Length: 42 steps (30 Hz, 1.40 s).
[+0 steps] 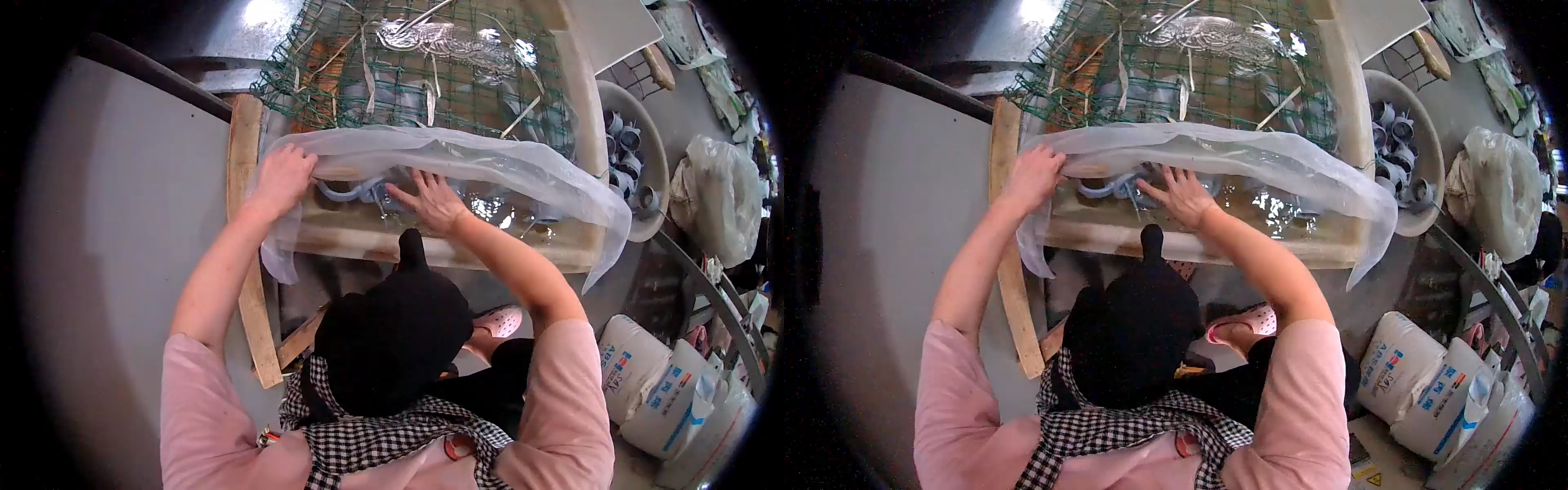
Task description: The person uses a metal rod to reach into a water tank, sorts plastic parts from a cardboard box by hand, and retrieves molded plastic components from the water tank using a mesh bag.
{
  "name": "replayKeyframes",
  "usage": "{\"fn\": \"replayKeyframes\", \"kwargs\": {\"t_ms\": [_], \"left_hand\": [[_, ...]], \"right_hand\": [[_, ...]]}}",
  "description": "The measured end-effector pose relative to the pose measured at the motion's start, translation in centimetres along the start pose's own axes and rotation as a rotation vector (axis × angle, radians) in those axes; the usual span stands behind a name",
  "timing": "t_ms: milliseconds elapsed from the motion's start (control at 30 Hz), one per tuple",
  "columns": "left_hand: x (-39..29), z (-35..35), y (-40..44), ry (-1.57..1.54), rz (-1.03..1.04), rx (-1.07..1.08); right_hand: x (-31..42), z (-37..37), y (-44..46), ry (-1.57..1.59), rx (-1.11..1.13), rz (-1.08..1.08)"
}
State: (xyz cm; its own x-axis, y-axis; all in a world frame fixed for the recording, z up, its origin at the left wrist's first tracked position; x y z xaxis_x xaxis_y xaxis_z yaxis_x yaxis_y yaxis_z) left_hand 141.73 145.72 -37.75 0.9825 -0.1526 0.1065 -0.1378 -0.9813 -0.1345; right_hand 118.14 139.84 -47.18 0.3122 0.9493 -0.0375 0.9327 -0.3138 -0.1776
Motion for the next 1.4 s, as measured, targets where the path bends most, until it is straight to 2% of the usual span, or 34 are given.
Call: {"fn": "replayKeyframes", "kwargs": {"t_ms": [100, 167, 233, 300, 333, 500, 567, 733, 900, 1000, 1100, 1200, 1367, 1400], "left_hand": [[0.1, 0.6, -0.2, 0.001, 0.021, -0.062], [0.4, 1.0, -0.2, -0.003, 0.022, -0.085], [0.7, 1.4, 0.1, -0.012, 0.019, -0.077], [0.4, 1.3, 0.0, -0.026, 0.019, -0.067], [0.3, 1.0, 0.0, -0.038, 0.002, -0.029], [0.0, 0.5, 0.3, -0.045, -0.001, -0.02], [0.2, 0.9, 0.4, -0.024, -0.029, 0.001], [0.2, 1.5, 0.7, -0.02, 0.01, 0.011], [-0.9, 0.1, 0.8, -0.035, 0.01, 0.02], [-1.1, -0.1, 0.7, 0.018, 0.0, -0.03], [-0.5, 0.7, 0.9, 0.021, -0.002, 0.01], [-0.8, 0.7, 0.9, 0.015, 0.04, -0.038], [-1.0, 0.2, 1.1, -0.013, -0.006, 0.055], [-1.1, -0.1, 1.3, -0.011, -0.001, 0.053]], "right_hand": [[-0.8, 1.0, 1.1, -0.014, -0.06, 0.101], [-2.0, 0.6, 0.4, 0.223, 0.174, 0.134], [-3.3, -0.6, -0.7, 0.311, 0.156, 0.174], [-5.4, -1.3, -2.0, 0.599, -0.046, 0.121], [-6.1, -1.3, -2.4, 0.6, -0.082, 0.104], [-7.9, -6.4, -5.2, 0.818, -0.097, 0.121], [-9.0, -7.0, -6.2, 1.087, 0.078, 0.2], [-11.9, -8.1, -9.4, 1.31, 0.13, 0.305], [-14.6, -8.4, -11.8, 1.338, 0.111, 0.343], [-15.6, -9.3, -13.2, 1.379, 0.057, 0.324], [-16.9, -11.7, -14.9, 1.349, -0.028, 0.299], [-19.3, -14.9, -17.8, 1.416, -0.229, 0.323], [-25.7, -17.7, -24.6, 1.399, -0.617, 0.491], [-27.0, -17.8, -26.0, 1.368, -0.684, 0.595]]}}
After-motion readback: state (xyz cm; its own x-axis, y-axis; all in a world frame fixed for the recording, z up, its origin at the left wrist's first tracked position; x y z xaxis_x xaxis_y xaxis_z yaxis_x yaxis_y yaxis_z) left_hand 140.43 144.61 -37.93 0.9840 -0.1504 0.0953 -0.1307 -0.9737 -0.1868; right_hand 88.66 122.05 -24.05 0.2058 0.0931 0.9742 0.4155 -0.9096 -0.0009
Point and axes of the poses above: each hand's wrist, its own y-axis towards the middle knuckle, its own z-axis out of the palm, x = y × z, the point moved 4 cm from there along y, towards the middle knuckle, and after that the axes turned 2 degrees about z, right-handed, at the moved point
